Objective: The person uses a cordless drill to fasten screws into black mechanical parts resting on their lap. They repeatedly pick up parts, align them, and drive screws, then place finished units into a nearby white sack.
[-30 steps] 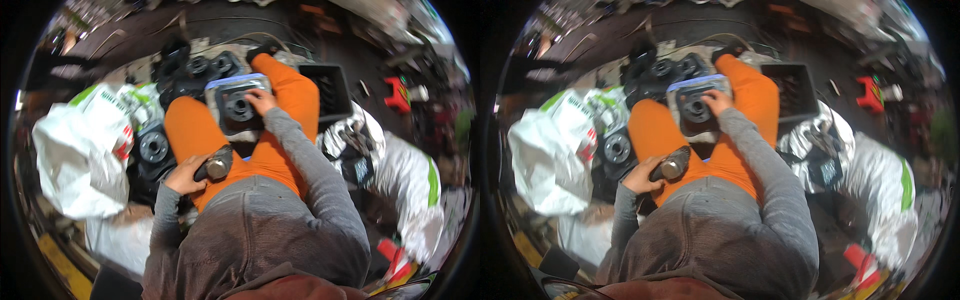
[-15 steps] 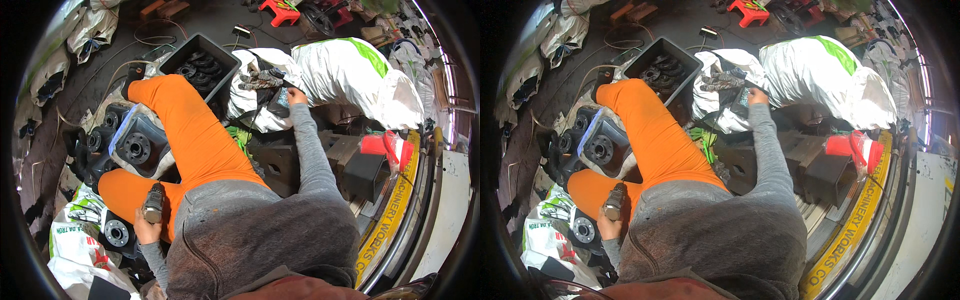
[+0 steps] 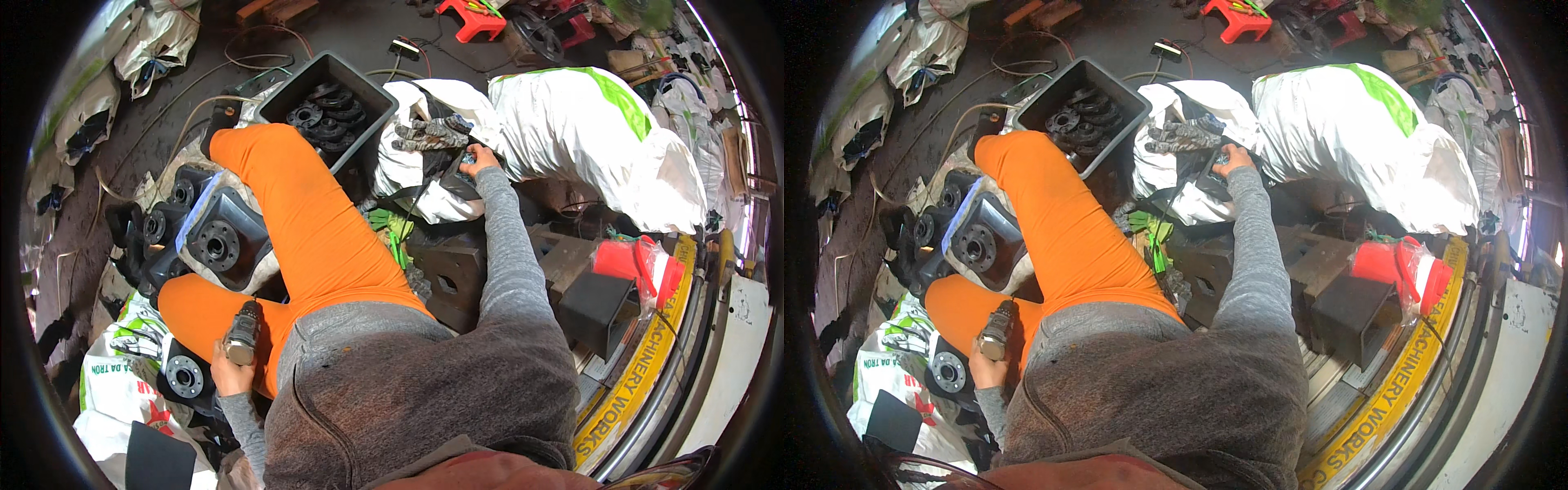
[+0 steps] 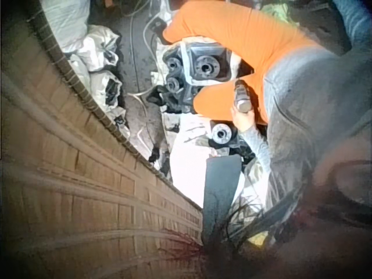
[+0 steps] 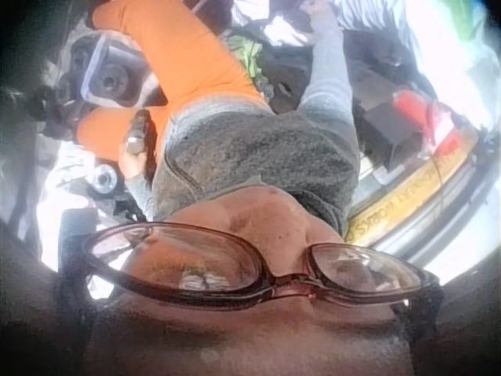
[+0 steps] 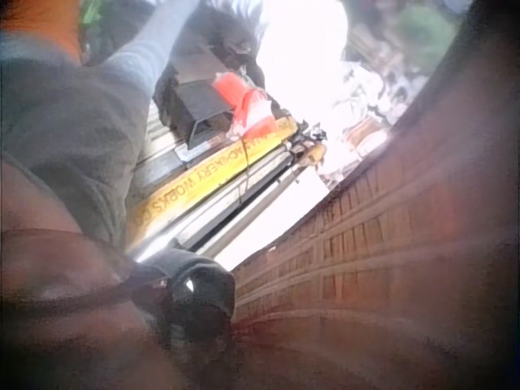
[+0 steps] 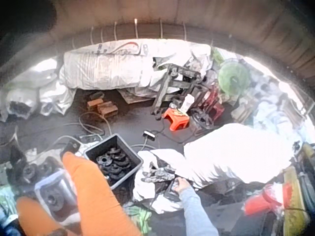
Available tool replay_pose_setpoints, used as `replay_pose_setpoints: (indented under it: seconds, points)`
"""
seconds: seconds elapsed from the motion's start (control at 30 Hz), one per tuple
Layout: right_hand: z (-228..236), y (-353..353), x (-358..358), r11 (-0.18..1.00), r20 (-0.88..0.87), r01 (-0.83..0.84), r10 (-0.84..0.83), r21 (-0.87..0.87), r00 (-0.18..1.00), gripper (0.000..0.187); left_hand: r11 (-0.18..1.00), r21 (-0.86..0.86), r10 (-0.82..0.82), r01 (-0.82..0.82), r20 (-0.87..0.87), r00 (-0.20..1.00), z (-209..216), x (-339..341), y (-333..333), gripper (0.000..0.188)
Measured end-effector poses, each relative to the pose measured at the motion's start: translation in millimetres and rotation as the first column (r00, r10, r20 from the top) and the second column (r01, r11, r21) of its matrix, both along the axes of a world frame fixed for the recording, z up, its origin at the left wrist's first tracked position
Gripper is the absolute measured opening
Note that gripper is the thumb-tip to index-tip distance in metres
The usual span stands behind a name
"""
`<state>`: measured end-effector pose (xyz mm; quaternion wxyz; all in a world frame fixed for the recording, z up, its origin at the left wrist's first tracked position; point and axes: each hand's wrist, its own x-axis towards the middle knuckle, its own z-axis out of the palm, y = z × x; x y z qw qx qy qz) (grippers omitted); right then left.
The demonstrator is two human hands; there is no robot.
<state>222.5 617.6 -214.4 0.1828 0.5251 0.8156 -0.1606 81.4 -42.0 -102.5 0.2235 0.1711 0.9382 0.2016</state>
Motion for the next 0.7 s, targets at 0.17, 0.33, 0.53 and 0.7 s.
replay_pose_setpoints:
  seconds: [0.17,0.33,0.53,0.7]
  points:
    - [-13,13,7,0.997,-0.062,-0.056,0.052,-0.053,0.997,0.062,1.0,-0.007,0.022,-0.022,0.006,1.0,7,1,6,0.051]
    - [-15,20,7,0.998,0.038,-0.058,0.059,-0.029,0.998,0.054,0.999,-0.045,-0.003,0.003,-0.005,1.0,2,3,6,0.054]
    - [-20,18,14,0.967,-0.165,-0.234,0.248,0.101,0.955,0.065,1.0,0.002,-0.013,0.013,-0.032,0.999,-12,4,-1,0.054]
    - [-50,56,30,0.97,-0.15,-0.242,0.236,-0.019,0.96,0.066,0.999,-0.029,0.027,-0.026,0.068,0.997,6,-6,6,0.056]
